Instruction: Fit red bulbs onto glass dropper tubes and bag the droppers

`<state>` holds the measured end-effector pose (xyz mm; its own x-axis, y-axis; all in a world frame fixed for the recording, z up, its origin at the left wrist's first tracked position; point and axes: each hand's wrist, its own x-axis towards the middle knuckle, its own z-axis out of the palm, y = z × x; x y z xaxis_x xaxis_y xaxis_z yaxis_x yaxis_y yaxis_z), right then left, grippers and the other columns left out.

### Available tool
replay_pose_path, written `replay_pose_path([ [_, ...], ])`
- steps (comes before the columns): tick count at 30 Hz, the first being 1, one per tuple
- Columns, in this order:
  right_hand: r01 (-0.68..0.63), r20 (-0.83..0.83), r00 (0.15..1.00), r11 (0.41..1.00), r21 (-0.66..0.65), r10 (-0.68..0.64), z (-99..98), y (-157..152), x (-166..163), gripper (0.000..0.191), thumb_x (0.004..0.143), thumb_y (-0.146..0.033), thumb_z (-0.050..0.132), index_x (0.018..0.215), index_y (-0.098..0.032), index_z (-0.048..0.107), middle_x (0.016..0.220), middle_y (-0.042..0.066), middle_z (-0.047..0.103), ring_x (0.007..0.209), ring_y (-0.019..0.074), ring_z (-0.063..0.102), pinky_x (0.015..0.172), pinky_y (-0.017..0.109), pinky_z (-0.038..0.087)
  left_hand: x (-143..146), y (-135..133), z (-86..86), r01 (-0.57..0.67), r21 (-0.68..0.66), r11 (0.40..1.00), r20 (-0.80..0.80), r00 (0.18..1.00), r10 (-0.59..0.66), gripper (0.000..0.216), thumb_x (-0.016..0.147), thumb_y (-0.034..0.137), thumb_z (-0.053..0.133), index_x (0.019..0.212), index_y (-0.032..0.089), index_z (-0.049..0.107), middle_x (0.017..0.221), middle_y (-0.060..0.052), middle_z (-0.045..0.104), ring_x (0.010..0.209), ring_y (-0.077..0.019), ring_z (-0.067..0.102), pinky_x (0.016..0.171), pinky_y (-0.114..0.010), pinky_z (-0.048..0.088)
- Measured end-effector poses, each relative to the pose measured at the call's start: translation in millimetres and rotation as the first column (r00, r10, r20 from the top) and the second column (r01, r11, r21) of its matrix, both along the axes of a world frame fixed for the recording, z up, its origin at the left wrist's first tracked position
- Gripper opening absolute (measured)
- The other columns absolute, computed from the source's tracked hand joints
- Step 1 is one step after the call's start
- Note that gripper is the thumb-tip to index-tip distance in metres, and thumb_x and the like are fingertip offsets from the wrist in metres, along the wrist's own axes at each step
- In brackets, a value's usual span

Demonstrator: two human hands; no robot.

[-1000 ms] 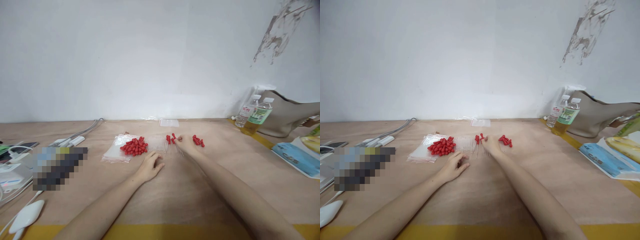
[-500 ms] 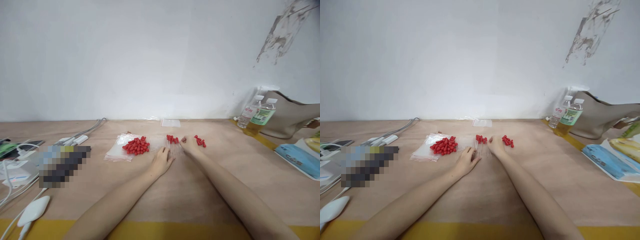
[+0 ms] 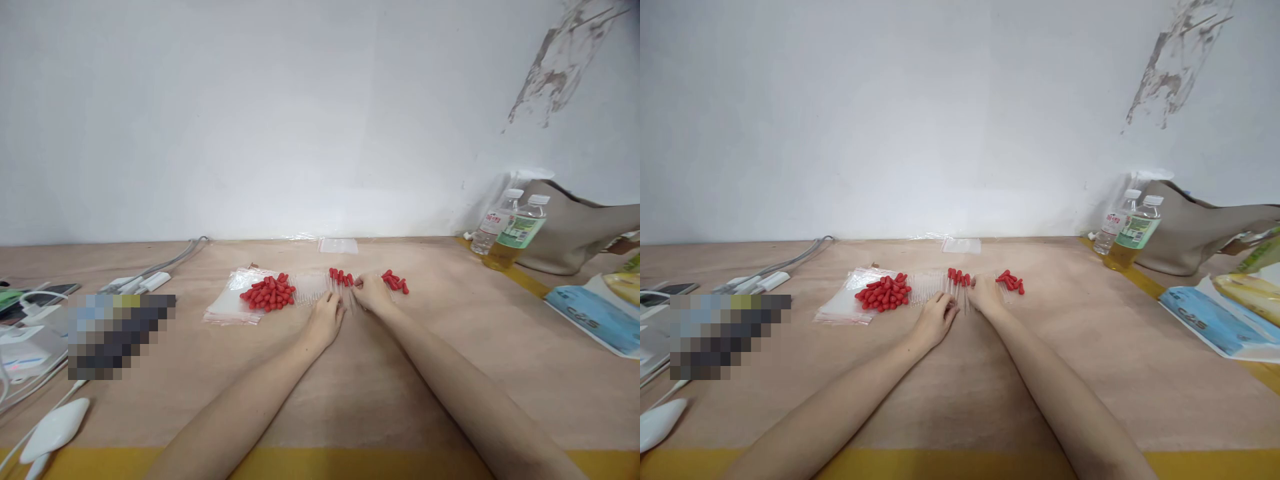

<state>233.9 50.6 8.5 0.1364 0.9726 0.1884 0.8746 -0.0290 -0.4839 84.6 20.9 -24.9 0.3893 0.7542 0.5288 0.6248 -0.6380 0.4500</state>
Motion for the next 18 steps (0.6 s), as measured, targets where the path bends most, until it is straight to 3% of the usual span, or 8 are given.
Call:
replay_pose_path([
  [4,-0.004,0.009,1.0,0.999,0.051,0.004,0.1,-3,0,0.021,0.073,-0.017,0.047,0.087,-0.017,0.063,0.086,0.007,0.065,0.08,0.0165,0.059,0.061,0.022,0.037,-1,-2,3.4,0.011,-0.033,0.999,0.024,1.0,-0.01,0.003,0.078,0.017,0.05,0.081,0.017,0.05,0.082,-0.003,0.05,0.073,-0.0151,0.052,0.069,-0.029,0.043],
  [11,-0.056,0.172,0.983,0.998,-0.027,0.06,0.2,-13,-7,0.013,0.069,-0.02,0.051,0.069,-0.015,0.064,0.077,0.01,0.065,0.076,0.0202,0.06,0.061,0.025,0.038,-4,-7,3.6,-0.035,0.021,0.999,-0.02,0.999,0.036,0.008,0.076,0.019,0.051,0.084,0.018,0.054,0.083,-0.005,0.051,0.082,-0.0187,0.051,0.072,-0.031,0.042],
  [14,-0.04,0.193,0.98,0.997,-0.066,0.052,-0.3,-12,-12,0.016,0.069,-0.022,0.051,0.076,-0.014,0.064,0.081,0.013,0.065,0.078,0.0225,0.06,0.061,0.026,0.039,-6,-6,11.1,-0.128,0.085,0.988,-0.095,0.986,0.136,0.009,0.077,0.021,0.051,0.083,0.017,0.056,0.085,-0.006,0.053,0.085,-0.0207,0.05,0.073,-0.032,0.041],
  [18,-0.021,0.168,0.985,0.994,-0.106,0.039,-1.8,-9,-18,0.019,0.072,-0.02,0.049,0.081,-0.013,0.064,0.083,0.015,0.065,0.078,0.0229,0.061,0.061,0.027,0.04,-28,15,40.8,-0.354,0.183,0.917,-0.23,0.892,0.39,0.018,0.08,0.025,0.045,0.08,0.017,0.061,0.087,-0.01,0.055,0.089,-0.025,0.049,0.078,-0.038,0.037],
])
